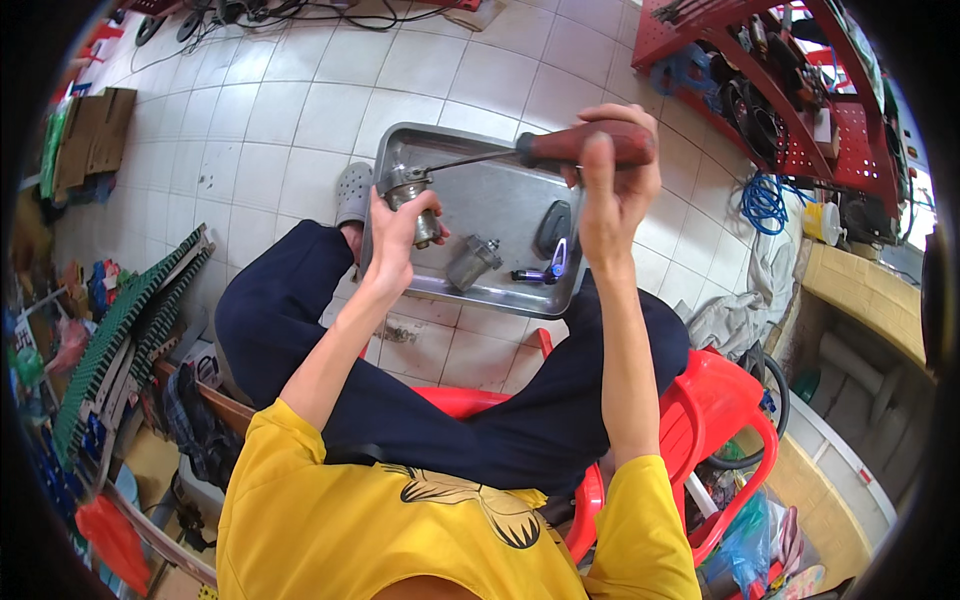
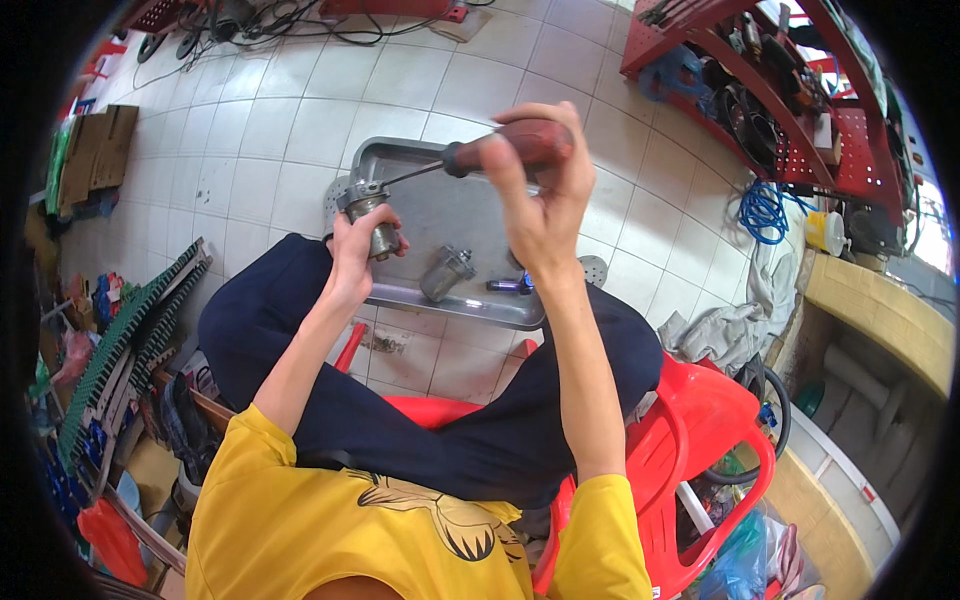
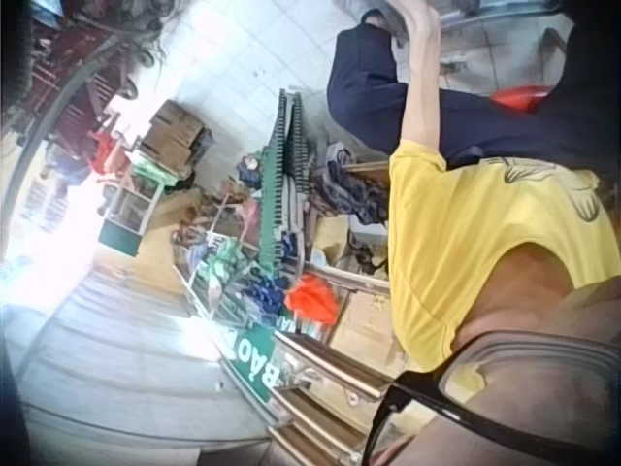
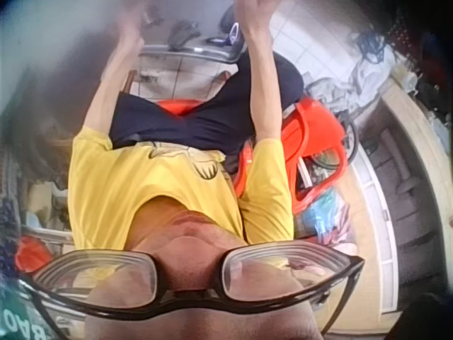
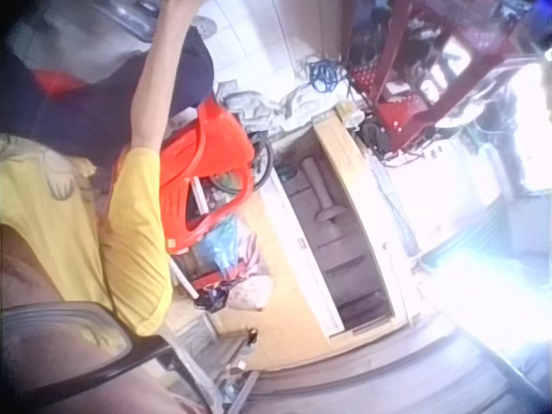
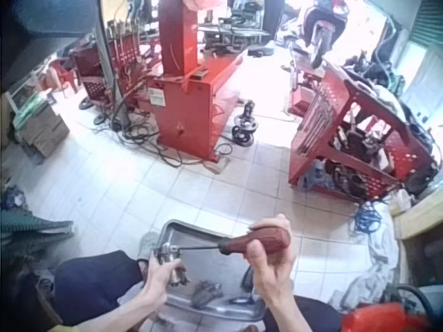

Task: The person disassembles a carburetor by using a screwdriver to remove screws from the component and prying parts apart while holding them over a metal tray.

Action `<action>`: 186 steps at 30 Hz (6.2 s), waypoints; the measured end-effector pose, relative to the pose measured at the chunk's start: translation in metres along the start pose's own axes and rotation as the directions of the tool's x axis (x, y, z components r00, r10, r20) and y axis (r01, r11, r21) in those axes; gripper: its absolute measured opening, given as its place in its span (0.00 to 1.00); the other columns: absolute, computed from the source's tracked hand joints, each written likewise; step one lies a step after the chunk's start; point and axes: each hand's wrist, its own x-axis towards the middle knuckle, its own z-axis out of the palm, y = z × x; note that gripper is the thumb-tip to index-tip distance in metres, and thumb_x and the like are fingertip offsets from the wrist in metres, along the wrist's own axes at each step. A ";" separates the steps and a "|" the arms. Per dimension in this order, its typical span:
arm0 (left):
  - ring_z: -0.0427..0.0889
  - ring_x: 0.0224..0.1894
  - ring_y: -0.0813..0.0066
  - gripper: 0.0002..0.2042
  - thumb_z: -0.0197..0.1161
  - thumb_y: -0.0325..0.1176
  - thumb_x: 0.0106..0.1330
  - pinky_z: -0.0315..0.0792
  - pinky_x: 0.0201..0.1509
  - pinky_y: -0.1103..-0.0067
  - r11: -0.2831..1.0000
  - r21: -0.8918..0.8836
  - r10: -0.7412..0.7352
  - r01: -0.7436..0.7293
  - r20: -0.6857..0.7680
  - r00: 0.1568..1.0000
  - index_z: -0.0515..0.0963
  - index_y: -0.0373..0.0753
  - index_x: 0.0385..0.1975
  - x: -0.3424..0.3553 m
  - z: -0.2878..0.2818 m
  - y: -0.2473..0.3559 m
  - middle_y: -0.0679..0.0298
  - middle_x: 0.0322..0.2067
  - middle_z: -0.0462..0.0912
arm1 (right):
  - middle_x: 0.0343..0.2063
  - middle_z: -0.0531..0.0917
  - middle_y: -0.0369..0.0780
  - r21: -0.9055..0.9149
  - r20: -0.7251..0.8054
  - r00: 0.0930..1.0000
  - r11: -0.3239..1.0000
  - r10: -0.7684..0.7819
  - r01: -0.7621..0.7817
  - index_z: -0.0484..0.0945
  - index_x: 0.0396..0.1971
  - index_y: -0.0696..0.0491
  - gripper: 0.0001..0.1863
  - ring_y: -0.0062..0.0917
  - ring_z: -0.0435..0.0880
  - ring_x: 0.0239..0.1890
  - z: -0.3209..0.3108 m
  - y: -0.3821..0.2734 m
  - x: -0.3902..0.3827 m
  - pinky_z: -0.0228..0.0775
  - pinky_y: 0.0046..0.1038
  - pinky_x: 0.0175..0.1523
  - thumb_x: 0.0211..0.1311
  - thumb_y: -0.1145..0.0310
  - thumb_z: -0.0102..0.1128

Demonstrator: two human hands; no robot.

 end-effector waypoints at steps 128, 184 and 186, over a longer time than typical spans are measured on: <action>0.88 0.26 0.63 0.07 0.66 0.28 0.58 0.84 0.34 0.70 0.993 -0.107 -0.022 0.042 0.182 0.983 0.76 0.35 0.33 0.074 -0.020 -0.091 0.59 0.25 0.82 | 0.34 0.83 0.38 -0.380 0.035 0.998 0.923 -0.047 0.056 0.82 0.49 0.54 0.15 0.24 0.79 0.30 -0.006 0.005 -0.015 0.74 0.26 0.36 0.64 0.69 0.73; 0.82 0.25 0.72 0.25 0.69 0.17 0.53 0.76 0.32 0.75 0.935 -0.007 0.355 -0.356 -0.046 0.934 0.62 0.38 0.46 0.012 -0.038 0.032 0.58 0.32 0.83 | 0.38 0.91 0.42 -0.286 0.260 0.892 0.912 0.369 -0.294 0.84 0.43 0.59 0.17 0.25 0.92 0.45 -0.038 -0.012 0.003 0.83 0.23 0.53 0.55 0.73 0.82; 0.82 0.25 0.72 0.25 0.70 0.17 0.52 0.76 0.32 0.75 0.936 0.001 0.351 -0.351 -0.042 0.936 0.62 0.38 0.46 0.010 -0.038 0.033 0.58 0.32 0.83 | 0.40 0.90 0.44 -0.284 0.227 0.929 0.932 0.294 -0.225 0.82 0.46 0.57 0.19 0.26 0.92 0.46 -0.037 -0.014 0.005 0.84 0.24 0.52 0.57 0.73 0.81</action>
